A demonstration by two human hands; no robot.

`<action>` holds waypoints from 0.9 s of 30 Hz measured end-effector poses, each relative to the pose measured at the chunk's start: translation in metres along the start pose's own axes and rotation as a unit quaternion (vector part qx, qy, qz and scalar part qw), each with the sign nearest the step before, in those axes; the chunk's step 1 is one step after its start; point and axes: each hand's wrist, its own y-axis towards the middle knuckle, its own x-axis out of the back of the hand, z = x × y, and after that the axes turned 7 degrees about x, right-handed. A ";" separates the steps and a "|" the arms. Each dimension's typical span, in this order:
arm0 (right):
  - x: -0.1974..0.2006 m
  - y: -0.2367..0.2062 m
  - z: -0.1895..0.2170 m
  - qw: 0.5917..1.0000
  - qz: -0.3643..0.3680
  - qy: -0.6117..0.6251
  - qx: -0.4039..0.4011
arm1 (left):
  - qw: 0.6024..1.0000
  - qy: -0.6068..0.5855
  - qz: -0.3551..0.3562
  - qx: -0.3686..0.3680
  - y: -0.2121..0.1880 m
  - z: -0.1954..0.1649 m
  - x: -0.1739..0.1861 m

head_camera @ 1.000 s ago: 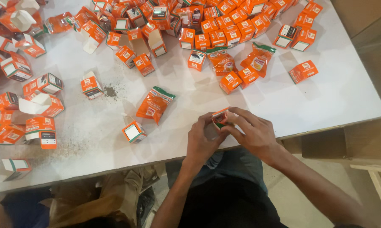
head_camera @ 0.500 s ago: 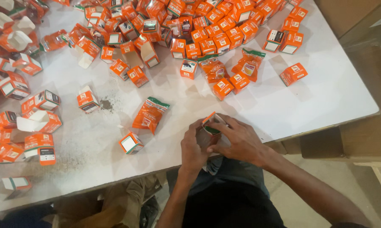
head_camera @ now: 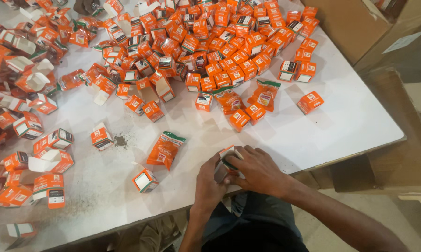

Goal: The person folds small orange cardboard boxes at a table, pressing the flaps closed one box at a time and adding each finished box to a large pile of folded boxes on the table. Other people at the same table fold boxes alongside them.

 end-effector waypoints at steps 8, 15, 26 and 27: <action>-0.029 -0.011 -0.003 0.953 -0.195 0.233 -0.009 | 0.972 -0.222 -0.039 0.059 0.000 0.002 0.005; -0.043 0.003 -0.018 0.961 -0.200 0.179 0.066 | 0.995 -0.059 -0.034 -0.075 0.008 -0.004 0.017; -0.037 0.004 -0.014 0.961 -0.183 0.205 0.019 | 0.997 0.015 -0.003 -0.071 0.017 -0.003 0.027; -0.035 0.005 -0.014 0.962 -0.178 0.206 0.017 | 0.997 0.021 -0.006 -0.080 0.017 -0.002 0.027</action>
